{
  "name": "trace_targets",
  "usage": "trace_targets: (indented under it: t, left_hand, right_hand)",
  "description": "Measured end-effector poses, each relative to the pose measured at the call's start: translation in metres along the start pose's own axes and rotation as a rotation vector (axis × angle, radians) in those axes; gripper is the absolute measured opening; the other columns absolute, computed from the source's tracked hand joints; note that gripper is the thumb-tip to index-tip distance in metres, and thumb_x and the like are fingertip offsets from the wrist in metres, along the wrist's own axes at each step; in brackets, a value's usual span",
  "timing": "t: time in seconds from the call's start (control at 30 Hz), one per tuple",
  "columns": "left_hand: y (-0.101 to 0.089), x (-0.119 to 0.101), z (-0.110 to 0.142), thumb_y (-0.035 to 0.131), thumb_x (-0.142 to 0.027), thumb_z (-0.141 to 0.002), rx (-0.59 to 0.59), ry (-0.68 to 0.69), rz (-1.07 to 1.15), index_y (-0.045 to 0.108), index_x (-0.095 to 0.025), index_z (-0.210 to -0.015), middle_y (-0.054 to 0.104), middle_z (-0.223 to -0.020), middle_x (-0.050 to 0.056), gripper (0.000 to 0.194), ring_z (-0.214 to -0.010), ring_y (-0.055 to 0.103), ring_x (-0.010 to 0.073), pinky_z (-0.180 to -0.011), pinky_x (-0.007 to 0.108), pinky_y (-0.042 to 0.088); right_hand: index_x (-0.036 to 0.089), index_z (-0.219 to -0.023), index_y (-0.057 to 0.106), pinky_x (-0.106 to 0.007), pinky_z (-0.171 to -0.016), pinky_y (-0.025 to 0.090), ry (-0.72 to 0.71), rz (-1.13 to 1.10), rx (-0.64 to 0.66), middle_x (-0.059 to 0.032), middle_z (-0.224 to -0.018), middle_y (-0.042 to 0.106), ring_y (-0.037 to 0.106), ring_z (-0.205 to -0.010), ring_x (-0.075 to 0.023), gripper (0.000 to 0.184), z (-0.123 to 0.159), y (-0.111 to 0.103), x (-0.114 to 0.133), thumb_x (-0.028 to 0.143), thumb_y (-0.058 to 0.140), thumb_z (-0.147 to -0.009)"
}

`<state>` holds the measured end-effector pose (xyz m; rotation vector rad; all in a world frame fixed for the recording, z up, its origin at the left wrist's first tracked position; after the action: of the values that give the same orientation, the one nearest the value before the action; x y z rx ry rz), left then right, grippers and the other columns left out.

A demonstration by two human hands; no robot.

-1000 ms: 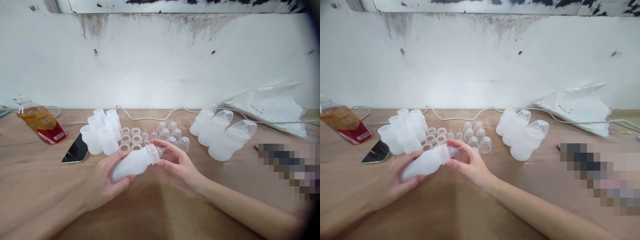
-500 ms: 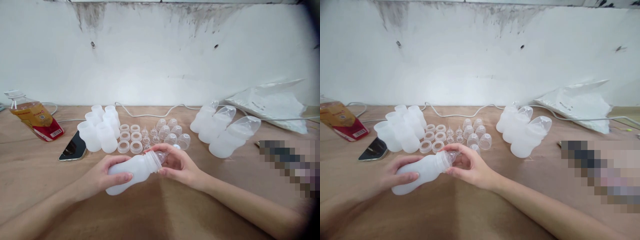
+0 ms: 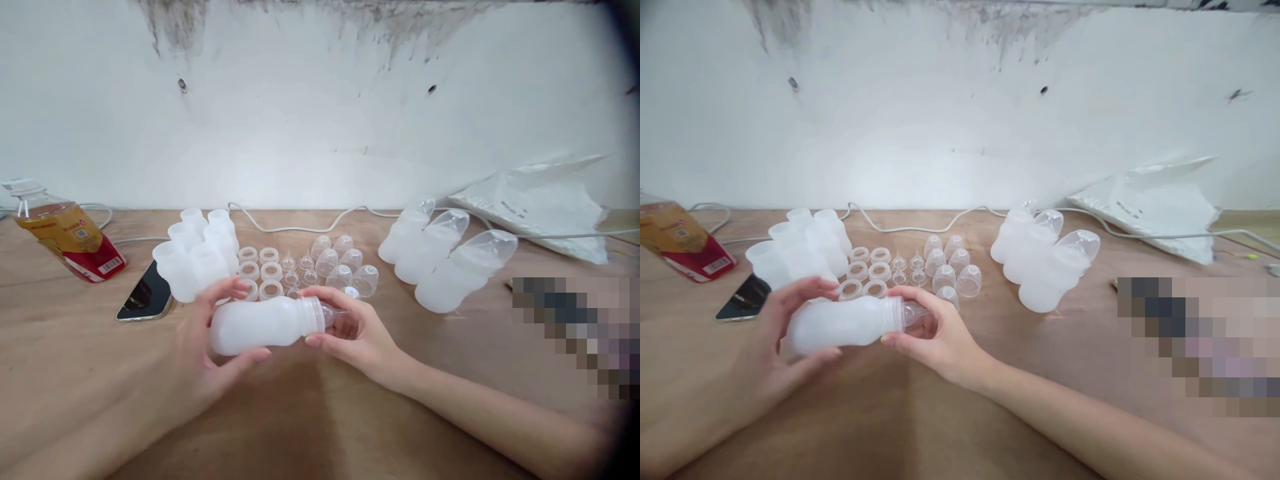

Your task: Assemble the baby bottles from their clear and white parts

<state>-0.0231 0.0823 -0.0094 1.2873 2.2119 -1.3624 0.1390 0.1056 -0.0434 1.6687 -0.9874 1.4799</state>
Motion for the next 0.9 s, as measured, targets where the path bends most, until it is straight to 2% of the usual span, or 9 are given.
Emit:
trace_targets:
  t: [0.13,0.2,0.33,0.4,0.47,0.57,0.7,0.77,0.9]
  left_hand:
    - [0.012,0.024,0.002,0.032,-0.047,-0.087,0.121,-0.396,0.396,0.041,-0.020,-0.113,0.060,-0.095,0.007,0.038,-0.082,0.060,0.0209,-0.061,0.029,0.052]
    - [0.019,0.025,0.006,0.025,-0.048,-0.088,0.226,-0.440,0.433,0.043,-0.019,-0.110,0.062,-0.076,0.004,0.040,-0.064,0.060,0.0184,-0.050,0.027,0.049]
    - [0.005,0.003,0.000,0.046,-0.031,-0.084,0.160,0.014,0.148,0.038,-0.024,-0.116,0.053,-0.107,0.007,0.034,-0.093,0.055,0.0213,-0.077,0.032,0.048]
    - [0.004,-0.014,0.003,0.052,-0.015,-0.080,0.180,0.310,0.009,0.035,-0.027,-0.120,0.045,-0.119,0.008,0.045,-0.108,0.048,0.0216,-0.089,0.035,0.042]
    - [0.003,-0.019,0.005,0.057,-0.015,-0.077,0.177,0.422,-0.022,0.028,-0.026,-0.126,0.042,-0.123,0.010,0.058,-0.113,0.044,0.0231,-0.092,0.038,0.040]
    - [-0.003,-0.004,-0.003,0.054,-0.043,-0.077,0.112,0.181,0.130,0.026,-0.022,-0.128,0.041,-0.125,0.014,0.062,-0.110,0.046,0.0282,-0.084,0.039,0.046]
    - [0.016,0.019,0.002,0.030,-0.042,-0.088,0.328,-0.237,0.242,0.044,-0.024,-0.114,0.063,-0.090,0.003,0.034,-0.065,0.062,0.0157,-0.049,0.023,0.049]
    - [0.013,0.014,0.002,0.042,-0.035,-0.086,0.306,-0.117,0.144,0.043,-0.025,-0.114,0.062,-0.093,0.002,0.030,-0.068,0.062,0.0149,-0.053,0.022,0.050]
    - [-0.002,-0.013,0.008,0.060,-0.015,-0.075,0.089,0.411,-0.141,0.034,-0.029,-0.122,0.048,-0.123,0.008,0.056,-0.107,0.052,0.0222,-0.085,0.034,0.046]
  right_hand:
    - [0.027,-0.105,0.054,-0.025,-0.060,0.050,-0.059,0.030,-0.049,-0.0015,-0.094,0.059,0.060,-0.070,-0.0135,0.041,0.002,-0.006,0.007,0.020,0.068,-0.067]
    - [0.027,-0.105,0.056,-0.025,-0.058,0.050,-0.059,0.053,-0.053,-0.0017,-0.095,0.060,0.060,-0.069,-0.0143,0.042,0.001,-0.009,0.006,0.020,0.069,-0.066]
    - [0.027,-0.104,0.058,-0.026,-0.061,0.050,-0.052,0.064,-0.060,-0.0006,-0.091,0.063,0.060,-0.074,-0.0156,0.038,-0.003,-0.015,0.003,0.020,0.067,-0.068]
    - [0.026,-0.102,0.060,-0.027,-0.066,0.050,-0.077,0.068,-0.061,-0.0001,-0.093,0.063,0.060,-0.079,-0.0161,0.037,-0.004,-0.016,0.005,0.018,0.067,-0.067]
    - [0.026,-0.100,0.061,-0.027,-0.068,0.050,-0.097,0.078,-0.055,-0.0002,-0.095,0.064,0.060,-0.083,-0.0170,0.037,-0.004,-0.015,0.006,0.017,0.069,-0.065]
    - [0.026,-0.101,0.061,-0.029,-0.067,0.051,-0.094,0.082,-0.056,-0.0008,-0.097,0.064,0.060,-0.082,-0.0181,0.039,-0.004,-0.016,0.006,0.017,0.069,-0.064]
    - [0.027,-0.101,0.062,-0.030,-0.066,0.051,-0.100,0.127,-0.074,-0.0014,-0.097,0.064,0.061,-0.081,-0.0187,0.041,-0.003,-0.020,0.006,0.019,0.071,-0.062]
    - [0.026,-0.102,0.062,-0.030,-0.063,0.052,-0.107,0.159,-0.075,-0.0019,-0.096,0.064,0.061,-0.079,-0.0188,0.042,-0.003,-0.021,0.006,0.020,0.071,-0.062]
    - [0.027,-0.104,0.061,-0.028,-0.059,0.052,-0.154,0.237,-0.068,-0.0020,-0.099,0.063,0.061,-0.078,-0.0189,0.045,-0.001,-0.019,0.010,0.019,0.072,-0.061]
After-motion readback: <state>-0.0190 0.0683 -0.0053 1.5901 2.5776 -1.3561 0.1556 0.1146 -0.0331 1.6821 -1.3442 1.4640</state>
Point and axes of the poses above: each hand's wrist, its own z-axis away from the middle knuckle, its own y-axis out of the palm, x = y × z, the point moved 8 cm from there along -z, towards the middle knuckle
